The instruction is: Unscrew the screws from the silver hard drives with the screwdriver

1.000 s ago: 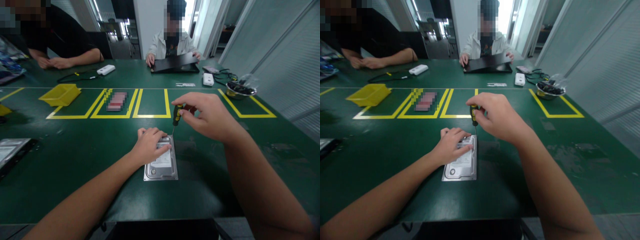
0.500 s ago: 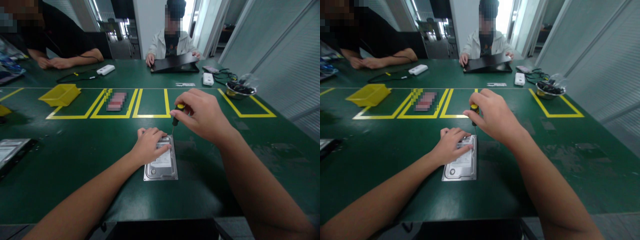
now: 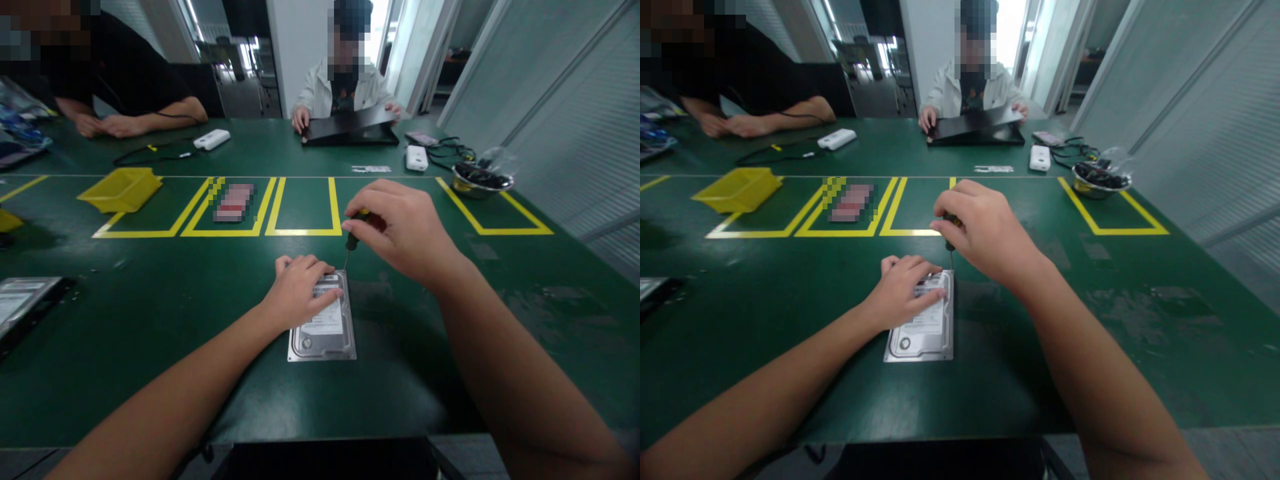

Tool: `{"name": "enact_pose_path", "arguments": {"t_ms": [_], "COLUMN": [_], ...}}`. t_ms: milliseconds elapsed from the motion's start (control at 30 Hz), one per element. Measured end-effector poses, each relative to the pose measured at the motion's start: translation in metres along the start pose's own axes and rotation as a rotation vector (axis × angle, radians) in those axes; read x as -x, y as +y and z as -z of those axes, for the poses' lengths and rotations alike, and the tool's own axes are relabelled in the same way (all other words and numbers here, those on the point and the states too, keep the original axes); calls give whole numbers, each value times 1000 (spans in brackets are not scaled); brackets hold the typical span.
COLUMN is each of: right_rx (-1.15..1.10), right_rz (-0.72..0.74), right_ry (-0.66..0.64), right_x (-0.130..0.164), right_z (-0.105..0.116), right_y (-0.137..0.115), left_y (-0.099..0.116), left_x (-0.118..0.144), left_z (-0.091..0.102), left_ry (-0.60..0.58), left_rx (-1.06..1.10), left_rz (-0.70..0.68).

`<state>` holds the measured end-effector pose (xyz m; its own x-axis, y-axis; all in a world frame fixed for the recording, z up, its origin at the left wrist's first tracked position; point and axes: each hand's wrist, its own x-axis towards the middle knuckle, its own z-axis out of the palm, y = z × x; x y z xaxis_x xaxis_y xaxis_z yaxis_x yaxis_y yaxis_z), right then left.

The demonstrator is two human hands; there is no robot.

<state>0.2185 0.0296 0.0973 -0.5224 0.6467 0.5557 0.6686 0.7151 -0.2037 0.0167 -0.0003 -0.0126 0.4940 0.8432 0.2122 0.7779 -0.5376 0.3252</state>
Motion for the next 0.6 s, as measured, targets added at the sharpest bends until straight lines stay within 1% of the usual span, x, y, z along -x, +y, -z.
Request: {"name": "enact_pose_path", "arguments": {"t_ms": [167, 300, 400, 600], "right_rx": [-20, -5, 17, 100], "right_rz": [-11, -64, -85, -64], "right_ry": [-33, -47, -33, -3], "right_x": [2, 1, 1, 2], "right_z": [5, 6, 5, 2], "right_y": [1, 0, 0, -1], "left_y": [0, 0, 0, 0], "left_x": [0, 1, 1, 0], "left_z": [0, 0, 1, 1], "left_ry": [4, 1, 2, 0], "left_rx": [3, 8, 15, 20], "left_rz": [-1, 0, 3, 7]}}
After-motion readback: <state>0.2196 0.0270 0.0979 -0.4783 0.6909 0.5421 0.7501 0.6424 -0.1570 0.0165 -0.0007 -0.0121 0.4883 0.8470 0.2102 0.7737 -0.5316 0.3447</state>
